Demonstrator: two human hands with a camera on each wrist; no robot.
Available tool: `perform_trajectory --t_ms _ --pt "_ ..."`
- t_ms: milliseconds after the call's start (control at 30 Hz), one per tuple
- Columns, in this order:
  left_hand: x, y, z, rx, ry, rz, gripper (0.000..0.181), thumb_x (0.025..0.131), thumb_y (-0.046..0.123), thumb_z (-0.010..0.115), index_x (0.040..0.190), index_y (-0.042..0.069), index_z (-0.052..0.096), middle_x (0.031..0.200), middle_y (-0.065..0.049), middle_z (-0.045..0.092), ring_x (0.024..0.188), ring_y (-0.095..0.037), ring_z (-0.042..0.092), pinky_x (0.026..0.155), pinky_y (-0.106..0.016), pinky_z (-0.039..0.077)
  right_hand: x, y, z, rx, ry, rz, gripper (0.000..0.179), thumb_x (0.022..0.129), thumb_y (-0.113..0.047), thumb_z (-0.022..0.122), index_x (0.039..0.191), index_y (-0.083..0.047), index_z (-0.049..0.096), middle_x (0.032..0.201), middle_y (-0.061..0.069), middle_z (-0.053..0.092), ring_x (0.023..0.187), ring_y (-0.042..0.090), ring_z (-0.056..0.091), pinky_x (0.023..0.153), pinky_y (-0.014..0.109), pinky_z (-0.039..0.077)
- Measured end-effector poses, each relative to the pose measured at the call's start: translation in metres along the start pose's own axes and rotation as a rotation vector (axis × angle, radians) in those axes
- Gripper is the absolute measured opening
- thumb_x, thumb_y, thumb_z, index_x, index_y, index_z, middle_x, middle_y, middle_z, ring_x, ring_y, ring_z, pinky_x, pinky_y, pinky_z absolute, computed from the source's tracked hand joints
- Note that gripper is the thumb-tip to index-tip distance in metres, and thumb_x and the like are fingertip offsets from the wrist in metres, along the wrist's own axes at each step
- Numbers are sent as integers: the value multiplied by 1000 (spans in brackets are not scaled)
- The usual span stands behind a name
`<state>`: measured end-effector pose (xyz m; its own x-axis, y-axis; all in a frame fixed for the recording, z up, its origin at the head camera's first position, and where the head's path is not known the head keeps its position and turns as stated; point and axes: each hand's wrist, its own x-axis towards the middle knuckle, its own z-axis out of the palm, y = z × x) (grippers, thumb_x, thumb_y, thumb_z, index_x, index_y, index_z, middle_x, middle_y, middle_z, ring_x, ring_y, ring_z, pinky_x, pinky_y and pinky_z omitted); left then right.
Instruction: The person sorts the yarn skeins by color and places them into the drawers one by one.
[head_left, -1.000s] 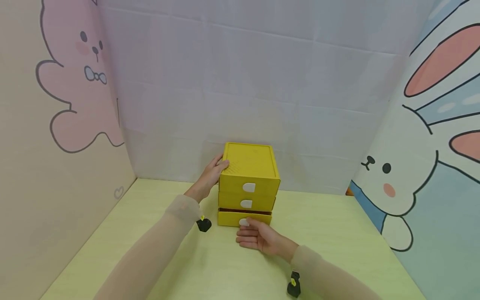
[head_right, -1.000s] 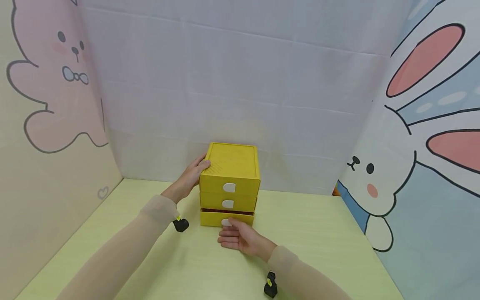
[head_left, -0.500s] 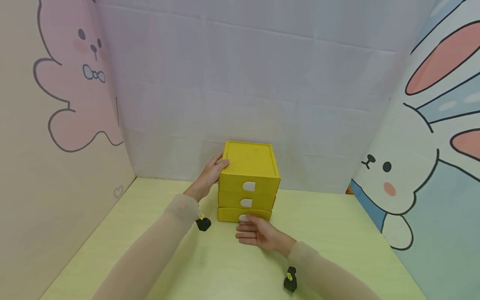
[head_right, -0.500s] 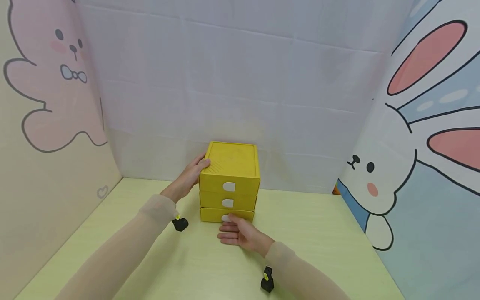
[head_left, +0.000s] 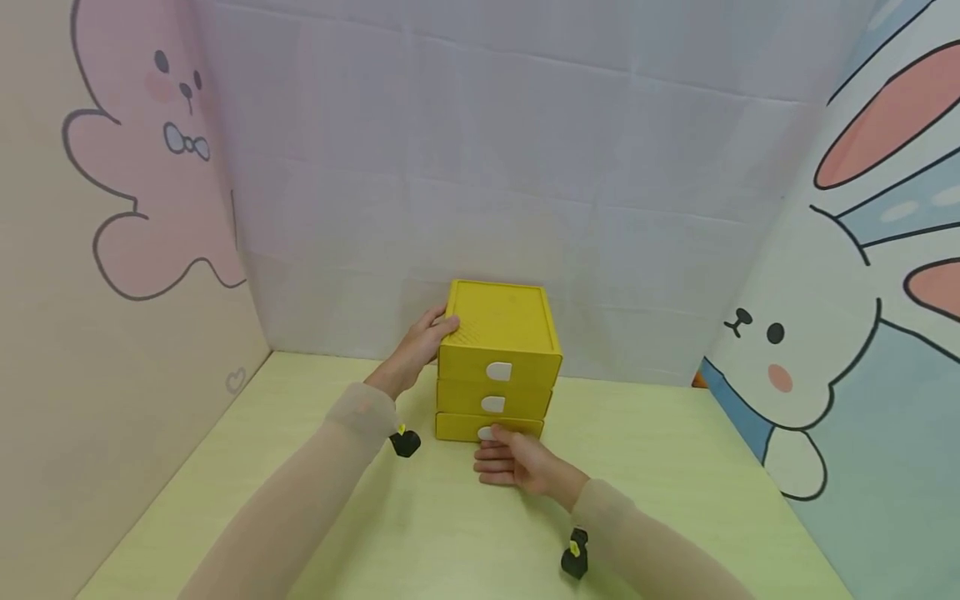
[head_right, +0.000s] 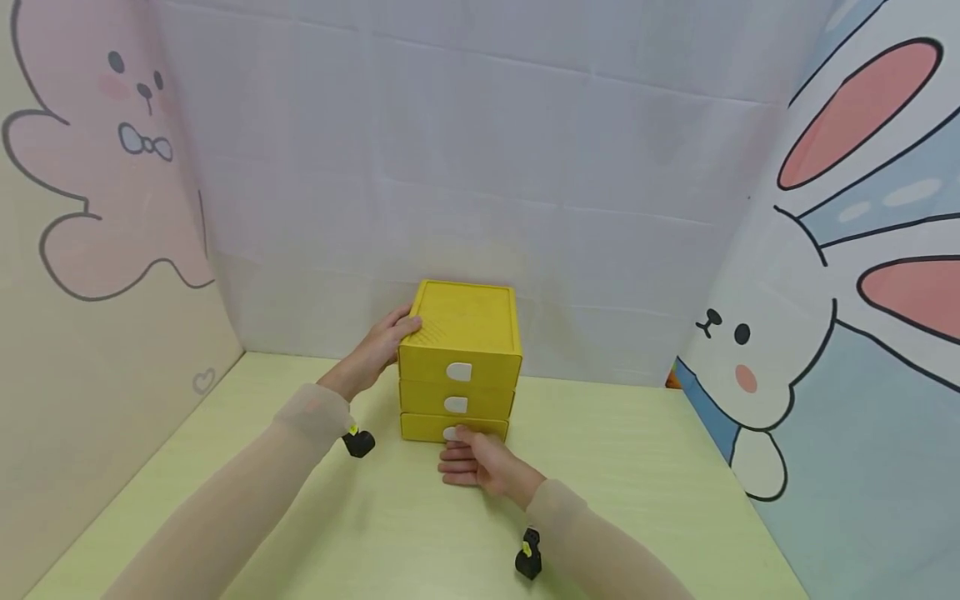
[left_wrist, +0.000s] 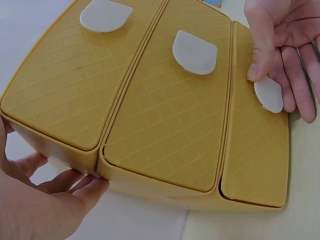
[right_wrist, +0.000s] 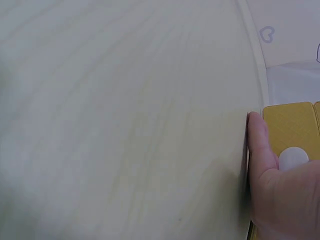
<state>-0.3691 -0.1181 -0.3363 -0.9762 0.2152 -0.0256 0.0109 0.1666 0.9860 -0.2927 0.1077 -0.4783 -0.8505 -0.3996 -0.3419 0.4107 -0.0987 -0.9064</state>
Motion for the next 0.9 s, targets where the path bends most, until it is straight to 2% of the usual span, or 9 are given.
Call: perform_trajectory --t_ms 167,300,500,733,900 --pt "0 0 2 11 9 -6 67 111 48 54 170 29 28 165 -11 43 145 -32 51 123 -54 36 1 1 -3 15 -8 -6 59 115 -35 47 140 18 51 134 29 67 115 36 73 102 51 58" --pt "-1 -1 6 2 2 -13 70 110 50 54 171 29 25 167 -12 40 146 -33 50 124 -54 35 -1 5 -9 40 -27 7 62 115 -37 48 143 18 49 137 30 65 119 37 71 105 51 56" --pt "-4 -7 4 -18 9 -18 75 108 56 55 171 32 22 169 -11 36 147 -33 48 125 -55 33 -5 8 -16 46 -64 11 67 113 -41 53 146 17 47 139 29 64 121 36 70 107 49 55" --pt "-9 -14 -6 29 -28 0 73 108 59 51 171 34 23 176 -1 22 158 -31 33 126 -56 30 -28 -2 -30 -74 -42 15 57 111 -31 57 146 14 49 137 26 65 116 30 73 103 43 58" --pt "-24 -18 -17 67 -53 20 68 112 55 44 171 31 22 176 -4 23 159 -34 31 127 -57 27 -48 -10 -47 -174 -25 -13 54 110 -26 58 147 13 51 136 25 67 116 30 72 103 43 58"
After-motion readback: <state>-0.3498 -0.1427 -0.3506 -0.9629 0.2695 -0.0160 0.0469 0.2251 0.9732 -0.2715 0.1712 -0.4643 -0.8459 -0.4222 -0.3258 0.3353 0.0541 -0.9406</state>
